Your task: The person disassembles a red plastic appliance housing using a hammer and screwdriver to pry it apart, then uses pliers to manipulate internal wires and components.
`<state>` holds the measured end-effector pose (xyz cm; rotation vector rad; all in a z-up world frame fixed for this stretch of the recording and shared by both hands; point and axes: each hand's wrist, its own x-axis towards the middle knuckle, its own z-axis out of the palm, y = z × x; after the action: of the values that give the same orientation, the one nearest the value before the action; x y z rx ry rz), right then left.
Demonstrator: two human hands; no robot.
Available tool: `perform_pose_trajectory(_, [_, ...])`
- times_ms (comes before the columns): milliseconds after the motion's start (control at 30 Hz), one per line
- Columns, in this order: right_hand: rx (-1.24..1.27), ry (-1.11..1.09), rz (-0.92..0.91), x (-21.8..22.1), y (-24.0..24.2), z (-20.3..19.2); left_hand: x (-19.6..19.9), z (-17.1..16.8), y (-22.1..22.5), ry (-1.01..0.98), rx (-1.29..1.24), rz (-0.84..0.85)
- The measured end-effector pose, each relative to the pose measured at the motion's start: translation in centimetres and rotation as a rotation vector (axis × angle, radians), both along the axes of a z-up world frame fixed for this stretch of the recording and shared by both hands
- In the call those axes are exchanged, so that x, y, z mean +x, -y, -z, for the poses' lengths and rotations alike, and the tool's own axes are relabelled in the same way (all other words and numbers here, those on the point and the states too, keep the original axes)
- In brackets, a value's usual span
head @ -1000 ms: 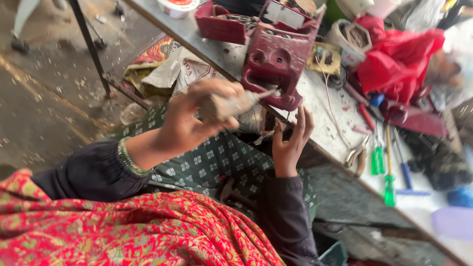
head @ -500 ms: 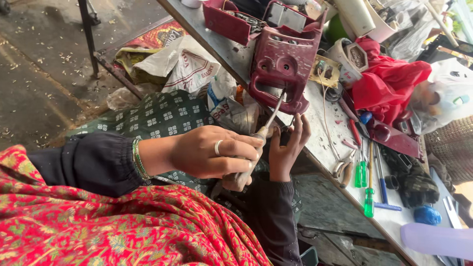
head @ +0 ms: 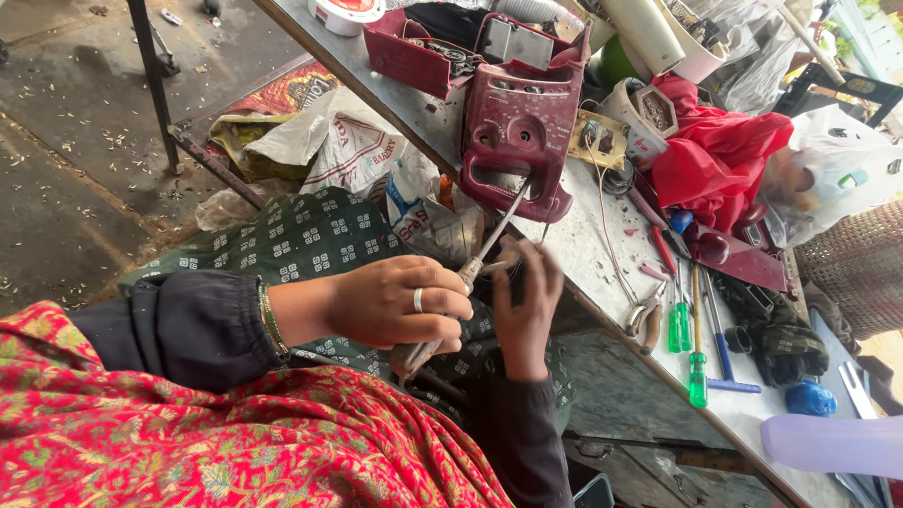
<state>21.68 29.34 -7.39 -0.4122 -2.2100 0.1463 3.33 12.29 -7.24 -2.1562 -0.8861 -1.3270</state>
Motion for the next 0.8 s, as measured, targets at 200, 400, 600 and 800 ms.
perform_pose_trajectory(200, [-0.222, 0.598, -0.244, 4.9, 3.1, 0.1, 0.5, 0.1, -0.5, -0.017, 0.037, -0.034])
perform_pose_trajectory(400, [-0.382, 1.012, -0.132, 9.5, 4.1, 4.0, 0.5, 1.0, -2.0, 0.01, -0.115, -0.007])
perform_pose_trajectory(600, [-0.248, 0.93, -0.097, 10.3, 5.3, 7.3, -0.9, 2.1, -4.9, 0.073, -0.208, -0.073])
perform_pose_trajectory(800, [-0.411, 0.775, -0.125, 11.6, 5.3, 7.7, 1.0, 3.5, -7.8, 0.054, -0.194, -0.149])
